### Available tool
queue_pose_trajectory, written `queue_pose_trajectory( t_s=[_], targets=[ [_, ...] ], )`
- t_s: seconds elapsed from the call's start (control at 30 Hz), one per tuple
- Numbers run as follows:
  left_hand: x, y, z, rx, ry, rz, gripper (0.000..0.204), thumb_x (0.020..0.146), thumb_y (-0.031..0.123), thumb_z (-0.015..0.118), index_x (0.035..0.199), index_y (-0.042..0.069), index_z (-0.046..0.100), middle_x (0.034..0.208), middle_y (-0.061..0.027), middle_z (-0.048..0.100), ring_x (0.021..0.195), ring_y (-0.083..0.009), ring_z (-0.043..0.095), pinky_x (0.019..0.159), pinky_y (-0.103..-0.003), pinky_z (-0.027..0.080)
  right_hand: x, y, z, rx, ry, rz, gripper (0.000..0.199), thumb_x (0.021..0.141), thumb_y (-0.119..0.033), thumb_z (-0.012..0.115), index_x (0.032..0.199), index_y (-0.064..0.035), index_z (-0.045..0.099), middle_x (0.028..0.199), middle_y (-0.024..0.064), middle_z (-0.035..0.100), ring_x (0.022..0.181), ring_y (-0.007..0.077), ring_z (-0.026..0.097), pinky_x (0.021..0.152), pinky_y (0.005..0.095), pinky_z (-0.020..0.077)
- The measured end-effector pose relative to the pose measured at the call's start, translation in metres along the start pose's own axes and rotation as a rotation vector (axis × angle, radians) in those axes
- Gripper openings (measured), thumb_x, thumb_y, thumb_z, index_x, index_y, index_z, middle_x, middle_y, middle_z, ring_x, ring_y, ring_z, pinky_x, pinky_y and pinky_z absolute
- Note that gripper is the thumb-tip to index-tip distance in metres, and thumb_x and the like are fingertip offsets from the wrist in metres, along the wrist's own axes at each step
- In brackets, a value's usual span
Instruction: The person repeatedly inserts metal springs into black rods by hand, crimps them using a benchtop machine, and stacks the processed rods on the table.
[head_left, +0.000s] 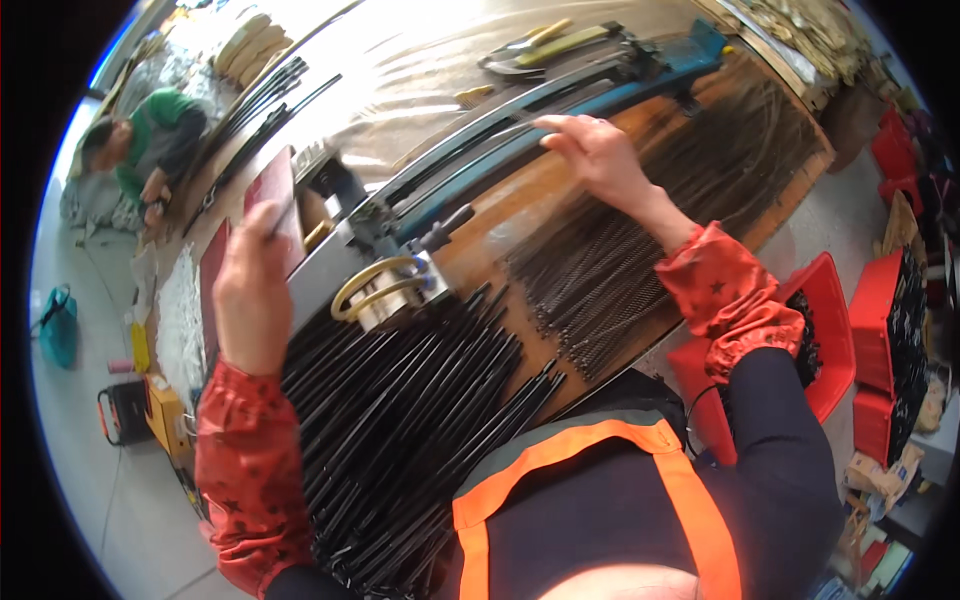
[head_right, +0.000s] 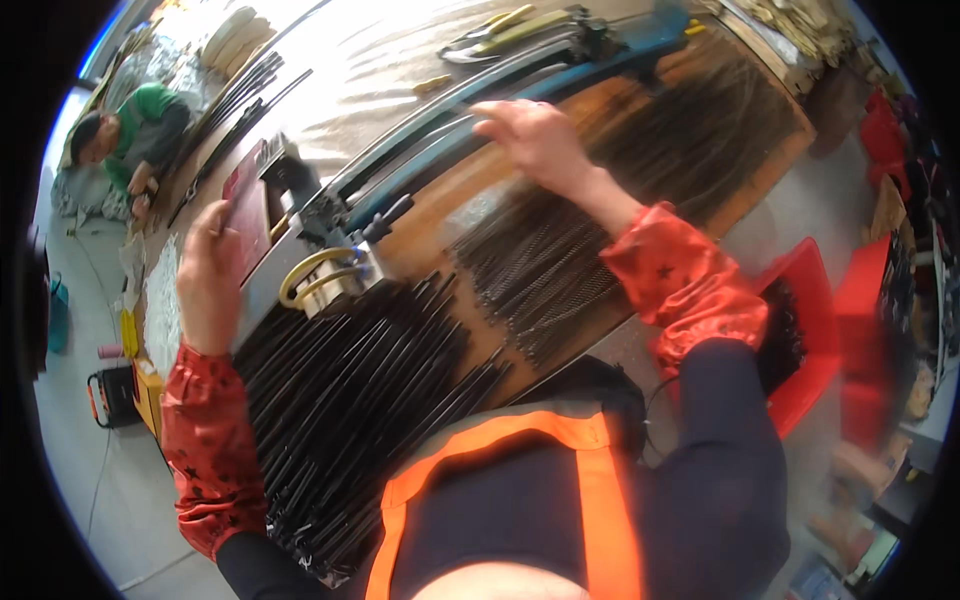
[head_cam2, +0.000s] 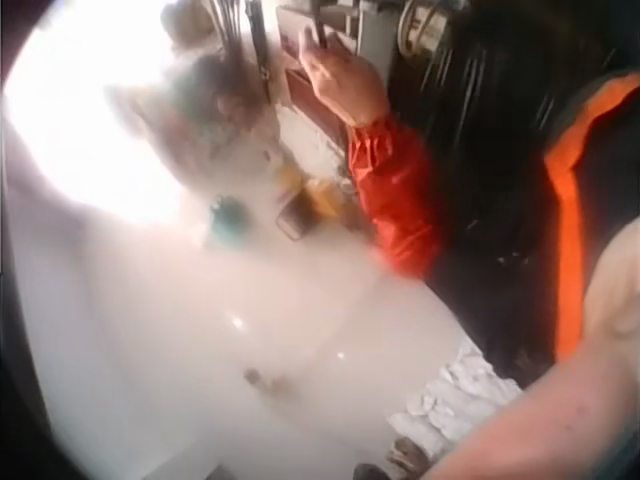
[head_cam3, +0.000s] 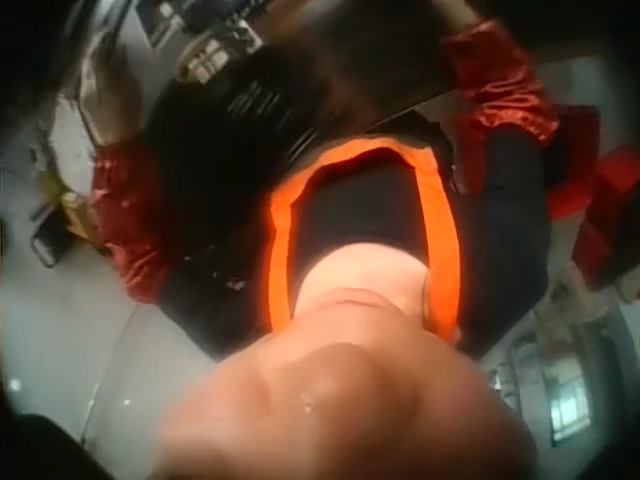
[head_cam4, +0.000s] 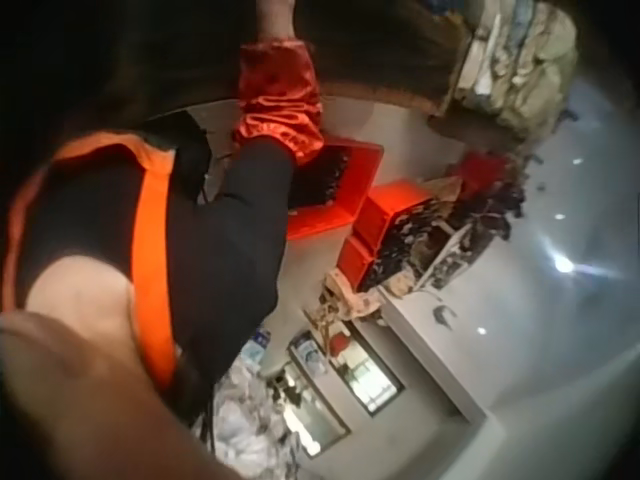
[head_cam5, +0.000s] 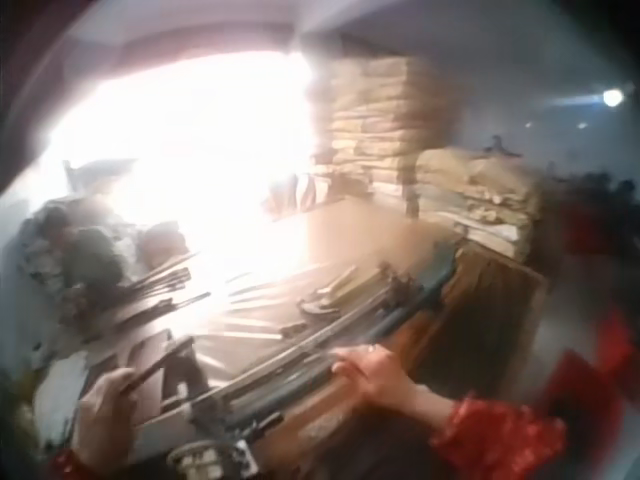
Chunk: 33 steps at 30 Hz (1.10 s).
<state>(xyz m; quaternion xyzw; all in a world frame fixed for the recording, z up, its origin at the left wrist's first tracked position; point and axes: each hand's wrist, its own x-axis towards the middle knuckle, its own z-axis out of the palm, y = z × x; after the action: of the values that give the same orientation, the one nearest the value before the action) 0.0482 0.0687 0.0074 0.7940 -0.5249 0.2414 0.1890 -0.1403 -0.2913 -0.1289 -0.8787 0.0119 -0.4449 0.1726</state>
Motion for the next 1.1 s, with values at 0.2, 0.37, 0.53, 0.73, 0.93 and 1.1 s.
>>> queue_pose_trajectory(
  t_s=[0.2, 0.37, 0.53, 0.73, 0.93, 1.1],
  targets=[
    [-0.006, -0.029, -0.050, 0.055, 0.153, -0.080, 0.024, 0.097, 0.013, 0.065, 0.121, 0.008, 0.068, 0.099, -0.0173, 0.070, 0.078, -0.0346, 0.069, 0.066, -0.038, 0.053, 0.049, -0.068, 0.048, 0.494, -0.476, 0.418, 0.023, 0.103, -0.024, 0.059, 0.112, -0.0054, 0.070, 0.072, 0.0029, 0.062, 0.067, 0.0084, 0.057, 0.063, 0.0271, 0.0479],
    [-0.038, -0.036, -0.078, 0.041, 0.132, -0.253, 0.025, 0.097, 0.016, 0.067, 0.122, 0.010, 0.069, 0.092, -0.0199, 0.071, 0.074, -0.0339, 0.069, 0.065, -0.038, 0.053, 0.106, -0.136, 0.130, 0.707, -0.377, -0.076, 0.020, 0.099, -0.024, 0.065, 0.105, -0.0062, 0.073, 0.075, 0.0015, 0.067, 0.068, 0.0132, 0.061, 0.068, 0.0287, 0.0483],
    [-0.104, -0.063, -0.104, 0.142, 0.065, -0.385, 0.026, 0.097, 0.016, 0.067, 0.122, 0.009, 0.069, 0.091, -0.0209, 0.071, 0.073, -0.0319, 0.070, 0.066, -0.037, 0.053, 0.116, -0.140, 0.168, 0.405, -0.387, -0.299, 0.028, 0.097, -0.041, 0.061, 0.103, -0.0197, 0.079, 0.084, 0.0012, 0.073, 0.087, 0.0196, 0.065, 0.100, 0.0393, 0.0326],
    [-0.128, -0.070, -0.091, 0.088, 0.086, -0.402, 0.026, 0.097, 0.015, 0.068, 0.123, 0.009, 0.069, 0.094, -0.0182, 0.071, 0.076, -0.0307, 0.071, 0.067, -0.036, 0.054, 0.129, -0.170, 0.182, 0.216, -0.659, -0.402, 0.016, 0.095, -0.029, 0.066, 0.099, -0.0180, 0.077, 0.086, 0.0009, 0.071, 0.096, 0.0192, 0.064, 0.098, 0.0413, 0.0361],
    [-0.124, -0.085, -0.081, 0.128, 0.019, -0.370, 0.026, 0.097, 0.018, 0.067, 0.122, 0.013, 0.070, 0.088, -0.0165, 0.068, 0.072, -0.0341, 0.068, 0.063, -0.039, 0.052, 0.116, -0.113, 0.162, 0.096, -0.259, -0.469, 0.002, 0.090, -0.020, 0.070, 0.090, -0.0183, 0.070, 0.073, 0.0007, 0.067, 0.086, 0.0222, 0.066, 0.096, 0.0433, 0.0397],
    [-0.133, -0.096, -0.063, 0.147, -0.149, -0.369, 0.024, 0.096, 0.022, 0.065, 0.120, 0.020, 0.070, 0.085, -0.0130, 0.067, 0.072, -0.0348, 0.066, 0.063, -0.042, 0.052, 0.073, 0.012, 0.067, -0.223, -0.300, -0.327, 0.003, 0.092, -0.014, 0.069, 0.095, -0.0150, 0.071, 0.095, -0.0003, 0.074, 0.102, 0.0211, 0.063, 0.106, 0.0418, 0.0295]
  ],
)
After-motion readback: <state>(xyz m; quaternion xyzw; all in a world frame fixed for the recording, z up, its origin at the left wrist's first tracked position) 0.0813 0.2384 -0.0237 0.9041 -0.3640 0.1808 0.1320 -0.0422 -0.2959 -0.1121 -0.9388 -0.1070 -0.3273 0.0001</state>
